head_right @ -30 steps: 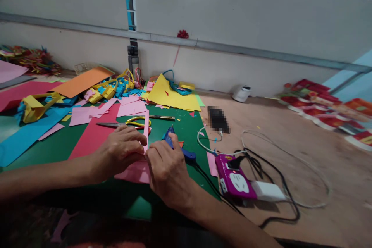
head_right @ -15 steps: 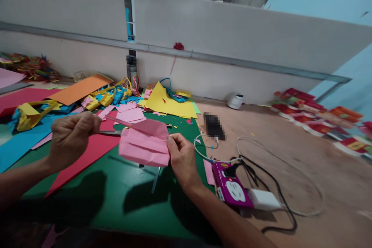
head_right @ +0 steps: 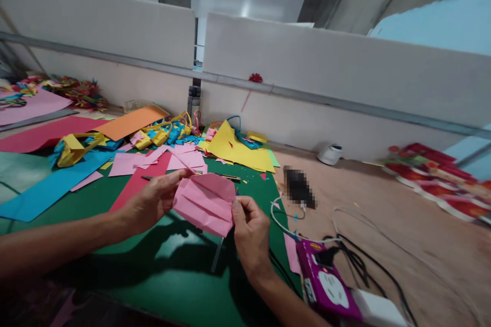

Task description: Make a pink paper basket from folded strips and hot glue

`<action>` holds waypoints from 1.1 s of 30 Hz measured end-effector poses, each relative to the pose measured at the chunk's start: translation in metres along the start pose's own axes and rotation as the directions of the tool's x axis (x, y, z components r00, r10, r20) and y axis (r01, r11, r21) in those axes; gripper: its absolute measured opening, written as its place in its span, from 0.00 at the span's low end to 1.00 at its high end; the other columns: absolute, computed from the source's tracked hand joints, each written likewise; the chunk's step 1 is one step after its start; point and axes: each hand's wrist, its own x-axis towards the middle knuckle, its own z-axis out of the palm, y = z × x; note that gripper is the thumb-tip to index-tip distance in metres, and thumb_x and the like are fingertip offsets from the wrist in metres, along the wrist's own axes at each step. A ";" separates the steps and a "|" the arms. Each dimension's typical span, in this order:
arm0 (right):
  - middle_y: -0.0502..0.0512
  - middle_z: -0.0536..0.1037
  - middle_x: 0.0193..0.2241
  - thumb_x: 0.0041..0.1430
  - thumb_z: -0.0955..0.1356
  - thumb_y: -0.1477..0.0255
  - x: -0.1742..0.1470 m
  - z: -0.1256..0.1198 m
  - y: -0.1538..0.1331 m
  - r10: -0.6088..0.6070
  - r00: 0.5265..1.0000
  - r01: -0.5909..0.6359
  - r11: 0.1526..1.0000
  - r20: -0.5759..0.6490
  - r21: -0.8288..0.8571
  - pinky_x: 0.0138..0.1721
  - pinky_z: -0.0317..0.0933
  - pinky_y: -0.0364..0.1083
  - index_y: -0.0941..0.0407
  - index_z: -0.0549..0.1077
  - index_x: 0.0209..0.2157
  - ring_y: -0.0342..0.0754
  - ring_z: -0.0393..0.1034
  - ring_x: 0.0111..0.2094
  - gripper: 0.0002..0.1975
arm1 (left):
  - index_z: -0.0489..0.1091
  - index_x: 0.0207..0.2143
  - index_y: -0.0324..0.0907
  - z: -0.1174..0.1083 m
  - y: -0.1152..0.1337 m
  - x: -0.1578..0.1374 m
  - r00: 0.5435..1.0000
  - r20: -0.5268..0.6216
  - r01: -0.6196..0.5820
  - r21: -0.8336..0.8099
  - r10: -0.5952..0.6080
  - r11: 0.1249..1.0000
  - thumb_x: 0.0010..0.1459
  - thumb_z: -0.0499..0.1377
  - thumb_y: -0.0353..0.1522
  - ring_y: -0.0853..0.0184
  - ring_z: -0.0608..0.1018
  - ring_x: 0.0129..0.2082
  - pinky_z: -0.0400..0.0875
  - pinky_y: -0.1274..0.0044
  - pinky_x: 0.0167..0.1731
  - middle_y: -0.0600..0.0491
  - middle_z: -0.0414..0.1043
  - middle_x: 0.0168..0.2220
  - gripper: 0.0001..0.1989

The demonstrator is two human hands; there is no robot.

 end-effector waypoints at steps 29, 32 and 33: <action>0.53 0.75 0.27 0.58 0.64 0.68 0.011 -0.042 -0.014 -0.329 0.853 0.519 0.620 0.405 -0.589 0.32 0.60 0.44 0.56 0.71 0.27 0.46 0.69 0.30 0.09 | 0.72 0.32 0.38 -0.018 0.013 -0.005 0.946 0.000 0.273 0.535 -0.323 0.799 0.44 0.64 0.32 0.74 0.68 0.19 0.59 0.84 0.18 0.57 0.69 0.23 0.11; 0.56 0.76 0.32 0.56 0.66 0.70 0.007 -0.046 0.006 -0.207 0.807 0.589 0.332 0.552 -0.736 0.30 0.61 0.45 0.56 0.72 0.34 0.49 0.71 0.31 0.05 | 0.72 0.29 0.38 -0.021 -0.002 -0.004 0.924 0.077 0.280 0.534 -0.375 0.798 0.45 0.62 0.32 0.75 0.66 0.19 0.57 0.84 0.18 0.58 0.66 0.21 0.08; 0.57 0.76 0.32 0.54 0.67 0.71 0.006 -0.046 0.014 -0.159 0.807 0.590 0.267 0.568 -0.762 0.30 0.62 0.46 0.56 0.71 0.37 0.50 0.71 0.32 0.07 | 0.72 0.30 0.38 -0.020 -0.006 -0.003 0.916 0.083 0.294 0.528 -0.393 0.796 0.45 0.62 0.32 0.75 0.67 0.19 0.57 0.84 0.19 0.57 0.67 0.22 0.08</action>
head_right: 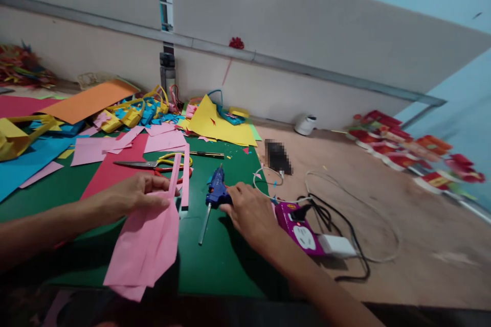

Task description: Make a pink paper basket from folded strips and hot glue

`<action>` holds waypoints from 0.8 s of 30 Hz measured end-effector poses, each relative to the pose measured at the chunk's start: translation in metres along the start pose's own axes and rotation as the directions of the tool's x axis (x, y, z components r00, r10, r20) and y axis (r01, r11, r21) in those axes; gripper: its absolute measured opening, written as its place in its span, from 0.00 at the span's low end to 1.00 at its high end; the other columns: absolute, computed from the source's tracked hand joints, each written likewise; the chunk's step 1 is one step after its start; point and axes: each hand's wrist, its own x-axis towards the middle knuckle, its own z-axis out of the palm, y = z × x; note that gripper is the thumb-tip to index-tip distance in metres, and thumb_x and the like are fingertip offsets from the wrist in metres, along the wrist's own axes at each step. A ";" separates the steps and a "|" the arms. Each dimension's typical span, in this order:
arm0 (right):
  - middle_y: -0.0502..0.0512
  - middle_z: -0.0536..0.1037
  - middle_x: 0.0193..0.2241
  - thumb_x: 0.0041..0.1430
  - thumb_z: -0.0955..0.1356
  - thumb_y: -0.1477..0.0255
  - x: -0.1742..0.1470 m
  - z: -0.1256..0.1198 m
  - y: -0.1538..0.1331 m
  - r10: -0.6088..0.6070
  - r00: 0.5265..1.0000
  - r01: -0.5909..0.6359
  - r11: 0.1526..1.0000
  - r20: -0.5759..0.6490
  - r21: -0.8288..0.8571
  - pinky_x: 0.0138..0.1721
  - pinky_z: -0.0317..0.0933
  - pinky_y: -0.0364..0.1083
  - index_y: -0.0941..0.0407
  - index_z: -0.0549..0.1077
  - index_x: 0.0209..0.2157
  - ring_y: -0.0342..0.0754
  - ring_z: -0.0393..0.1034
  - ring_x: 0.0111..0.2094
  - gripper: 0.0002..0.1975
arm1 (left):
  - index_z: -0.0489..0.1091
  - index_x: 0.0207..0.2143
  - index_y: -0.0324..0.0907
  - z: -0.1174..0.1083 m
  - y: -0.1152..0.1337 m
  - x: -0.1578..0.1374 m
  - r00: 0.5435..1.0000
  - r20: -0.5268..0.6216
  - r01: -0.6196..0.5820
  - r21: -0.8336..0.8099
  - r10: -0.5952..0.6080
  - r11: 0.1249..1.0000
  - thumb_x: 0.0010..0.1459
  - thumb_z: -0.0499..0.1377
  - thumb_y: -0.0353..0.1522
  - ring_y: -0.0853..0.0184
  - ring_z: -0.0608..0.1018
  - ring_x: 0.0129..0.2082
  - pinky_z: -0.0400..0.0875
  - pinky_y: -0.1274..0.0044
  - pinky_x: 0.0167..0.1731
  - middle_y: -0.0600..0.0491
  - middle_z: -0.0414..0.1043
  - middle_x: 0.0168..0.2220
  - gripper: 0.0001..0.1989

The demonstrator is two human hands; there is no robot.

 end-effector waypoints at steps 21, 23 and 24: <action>0.53 0.77 0.25 0.49 0.67 0.58 -0.018 -0.030 -0.018 0.250 0.912 -0.410 0.598 0.326 0.689 0.25 0.67 0.43 0.53 0.73 0.28 0.51 0.73 0.28 0.13 | 0.69 0.38 0.39 -0.001 -0.024 0.011 1.000 -0.030 -0.001 0.058 0.003 0.998 0.43 0.57 0.26 0.72 0.71 0.19 0.60 0.84 0.16 0.57 0.70 0.23 0.16; 0.53 0.77 0.24 0.50 0.67 0.59 -0.024 -0.030 -0.023 0.249 0.912 -0.410 0.580 0.326 0.703 0.25 0.67 0.42 0.52 0.74 0.28 0.50 0.73 0.27 0.11 | 0.68 0.40 0.38 0.000 -0.026 0.010 0.999 -0.024 -0.028 0.073 0.029 0.997 0.43 0.56 0.26 0.72 0.71 0.19 0.62 0.83 0.17 0.56 0.71 0.25 0.18; 0.52 0.77 0.23 0.51 0.67 0.59 -0.027 -0.029 -0.025 0.258 0.909 -0.417 0.570 0.328 0.708 0.24 0.67 0.42 0.52 0.74 0.30 0.49 0.72 0.25 0.11 | 0.68 0.41 0.38 0.000 -0.026 0.010 0.999 -0.025 -0.041 0.092 0.044 0.995 0.43 0.56 0.26 0.72 0.71 0.19 0.62 0.83 0.17 0.55 0.71 0.26 0.18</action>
